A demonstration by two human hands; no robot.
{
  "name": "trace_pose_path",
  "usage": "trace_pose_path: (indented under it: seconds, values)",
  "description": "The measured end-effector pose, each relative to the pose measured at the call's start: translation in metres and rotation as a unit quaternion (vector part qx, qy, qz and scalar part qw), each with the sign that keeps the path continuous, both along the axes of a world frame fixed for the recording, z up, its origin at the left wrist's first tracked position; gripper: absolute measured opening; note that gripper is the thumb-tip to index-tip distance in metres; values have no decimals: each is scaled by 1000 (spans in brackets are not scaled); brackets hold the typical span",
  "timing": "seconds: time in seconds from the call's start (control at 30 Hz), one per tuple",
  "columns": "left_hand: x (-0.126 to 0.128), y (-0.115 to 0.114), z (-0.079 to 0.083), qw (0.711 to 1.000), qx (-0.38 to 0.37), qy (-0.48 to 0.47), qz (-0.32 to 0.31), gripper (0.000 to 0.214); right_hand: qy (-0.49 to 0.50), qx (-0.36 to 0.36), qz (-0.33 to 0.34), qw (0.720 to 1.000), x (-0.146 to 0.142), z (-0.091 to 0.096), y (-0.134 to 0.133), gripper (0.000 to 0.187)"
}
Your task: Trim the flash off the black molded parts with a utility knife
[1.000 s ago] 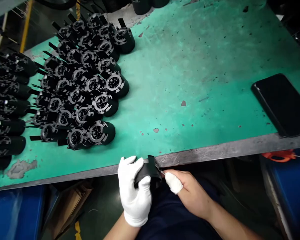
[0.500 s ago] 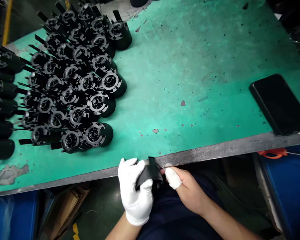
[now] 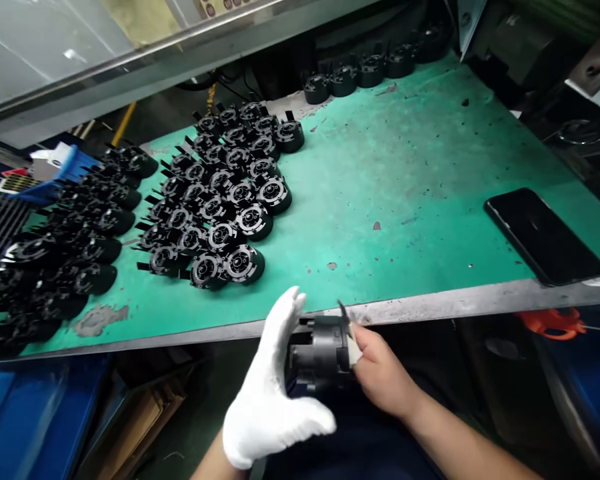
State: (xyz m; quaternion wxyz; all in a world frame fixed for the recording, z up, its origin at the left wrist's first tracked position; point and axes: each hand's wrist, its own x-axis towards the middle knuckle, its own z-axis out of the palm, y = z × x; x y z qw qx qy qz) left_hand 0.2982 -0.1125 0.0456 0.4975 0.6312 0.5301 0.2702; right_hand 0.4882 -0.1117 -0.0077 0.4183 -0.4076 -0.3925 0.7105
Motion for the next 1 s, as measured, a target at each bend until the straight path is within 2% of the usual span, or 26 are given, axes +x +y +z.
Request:
trace_pose_path:
  seconds: [0.07,0.13,0.17,0.23,0.3,0.33,0.5,0.67,1.0]
  values:
    - [2,3,1,999,7,10,-38,99,24,-21,19,999,-9,2,-3,22]
    - [9,5,-1,993,86,81,-2,83,17,-60,15,998,-11,-1,-11,22]
    - [13,5,-3,980,133,142,30,78,7,-85,8,996,-9,-5,-16,25]
    - [21,5,-8,937,207,274,71,72,-13,-124,4,992,-1,-12,-24,34]
    - [27,5,-17,899,247,354,70,66,-38,-123,19,991,9,-18,-29,36]
    - [29,4,-22,890,263,366,66,63,-52,-111,30,992,12,-19,-29,35]
    - [36,1,-40,888,300,335,100,59,-59,-62,53,995,12,-21,-18,31]
    - [40,-1,-40,892,272,343,110,56,-64,-57,59,995,7,-25,-13,32]
    - [38,-1,-47,884,297,340,118,55,-104,-61,52,991,6,-26,-9,27]
